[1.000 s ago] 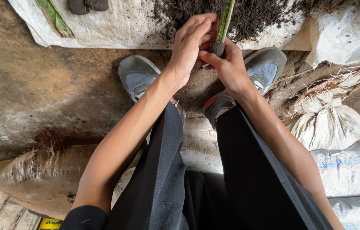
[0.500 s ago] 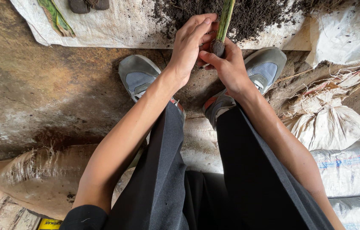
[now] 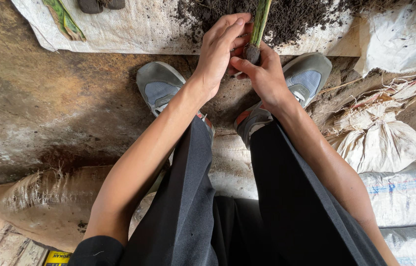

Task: The person cleans soil from the roots of several small plants by hand. They pick up each plant, rub the root ball to remove loose soil, and place the cleaned plant on a white sack nearby.

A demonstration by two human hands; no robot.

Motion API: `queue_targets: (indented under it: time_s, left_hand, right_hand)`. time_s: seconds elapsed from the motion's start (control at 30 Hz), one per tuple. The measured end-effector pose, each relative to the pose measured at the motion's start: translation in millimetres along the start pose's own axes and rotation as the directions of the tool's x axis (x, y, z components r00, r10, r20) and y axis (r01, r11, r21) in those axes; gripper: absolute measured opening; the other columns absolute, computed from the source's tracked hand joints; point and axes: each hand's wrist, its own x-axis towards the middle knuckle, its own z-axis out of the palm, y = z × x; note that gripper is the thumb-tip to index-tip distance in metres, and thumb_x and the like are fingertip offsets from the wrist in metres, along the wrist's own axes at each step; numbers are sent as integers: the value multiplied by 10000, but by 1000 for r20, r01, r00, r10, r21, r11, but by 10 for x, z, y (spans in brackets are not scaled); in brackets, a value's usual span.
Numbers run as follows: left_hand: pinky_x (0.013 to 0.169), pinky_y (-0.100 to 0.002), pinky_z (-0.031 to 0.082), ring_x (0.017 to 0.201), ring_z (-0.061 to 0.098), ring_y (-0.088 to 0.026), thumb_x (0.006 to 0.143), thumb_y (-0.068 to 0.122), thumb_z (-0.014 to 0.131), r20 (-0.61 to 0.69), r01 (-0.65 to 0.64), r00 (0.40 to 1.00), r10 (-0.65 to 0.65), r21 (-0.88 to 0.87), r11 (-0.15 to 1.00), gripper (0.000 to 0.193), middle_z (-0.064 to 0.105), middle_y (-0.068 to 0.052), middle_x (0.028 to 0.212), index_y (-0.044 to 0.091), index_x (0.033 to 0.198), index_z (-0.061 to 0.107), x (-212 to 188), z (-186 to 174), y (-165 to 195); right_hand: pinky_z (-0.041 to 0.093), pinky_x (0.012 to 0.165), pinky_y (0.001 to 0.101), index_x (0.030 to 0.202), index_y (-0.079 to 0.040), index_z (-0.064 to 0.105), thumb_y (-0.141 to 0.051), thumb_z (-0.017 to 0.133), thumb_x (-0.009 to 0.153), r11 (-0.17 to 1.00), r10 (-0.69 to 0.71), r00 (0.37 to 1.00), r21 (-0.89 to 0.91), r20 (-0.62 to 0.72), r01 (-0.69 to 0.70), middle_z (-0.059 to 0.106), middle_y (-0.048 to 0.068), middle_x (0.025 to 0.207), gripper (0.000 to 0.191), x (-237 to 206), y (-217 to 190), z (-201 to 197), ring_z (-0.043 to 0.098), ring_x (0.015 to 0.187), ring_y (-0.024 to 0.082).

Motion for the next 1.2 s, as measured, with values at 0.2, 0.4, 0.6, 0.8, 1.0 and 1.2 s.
queue_targets:
  time_s: [0.2,0.4,0.6,0.8,1.0,1.2]
  left_hand:
    - [900,-416,667,1179,717,-279,1055,404,522,-5,15,1000,-15,-14,1000,512,691,-150,1292,47,1422,548,18,-1,-5]
    - [931,-425,658,1214,705,-279,1058,407,523,-12,11,1000,-11,6,1000,513,691,-146,1307,52,1427,557,12,-5,-17]
    - [931,-430,675,1211,707,-279,1057,406,514,-5,6,1000,-6,5,1000,512,678,-141,1317,56,1429,545,14,-7,-14]
    - [955,-435,651,1205,706,-282,1061,400,517,-1,2,1000,-2,3,1000,510,685,-150,1314,51,1432,545,19,-11,-30]
    - [995,-442,633,1208,705,-281,1066,400,515,2,-9,1000,9,17,1000,502,685,-142,1314,51,1425,556,18,-12,-38]
    - [994,-439,625,1206,702,-275,1063,404,522,-6,-5,1000,5,15,1000,501,689,-140,1313,50,1415,564,22,-34,-53]
  right_hand:
    - [596,792,316,1177,-23,596,-107,667,1011,1000,-10,1000,21,5,10,735,75,989,199,6,19,-7,739,903,161]
    - [591,781,312,1182,-27,596,-108,673,1006,1000,-4,1000,13,-4,4,737,78,979,209,12,24,0,738,897,162]
    - [605,779,315,1178,-36,588,-110,668,1001,1000,16,1000,-5,-8,-16,738,77,978,208,18,24,-7,744,900,160]
    - [589,779,319,1178,-21,598,-106,664,1013,1000,-7,1000,28,13,6,733,88,979,197,2,31,-11,739,888,170]
    - [591,758,313,1174,-18,597,-98,684,1005,999,2,1000,52,5,-2,724,83,977,207,3,34,-20,733,854,165]
    - [586,756,300,1189,-11,601,-93,681,1000,999,9,1000,52,6,-9,727,76,979,221,17,40,-4,731,847,154]
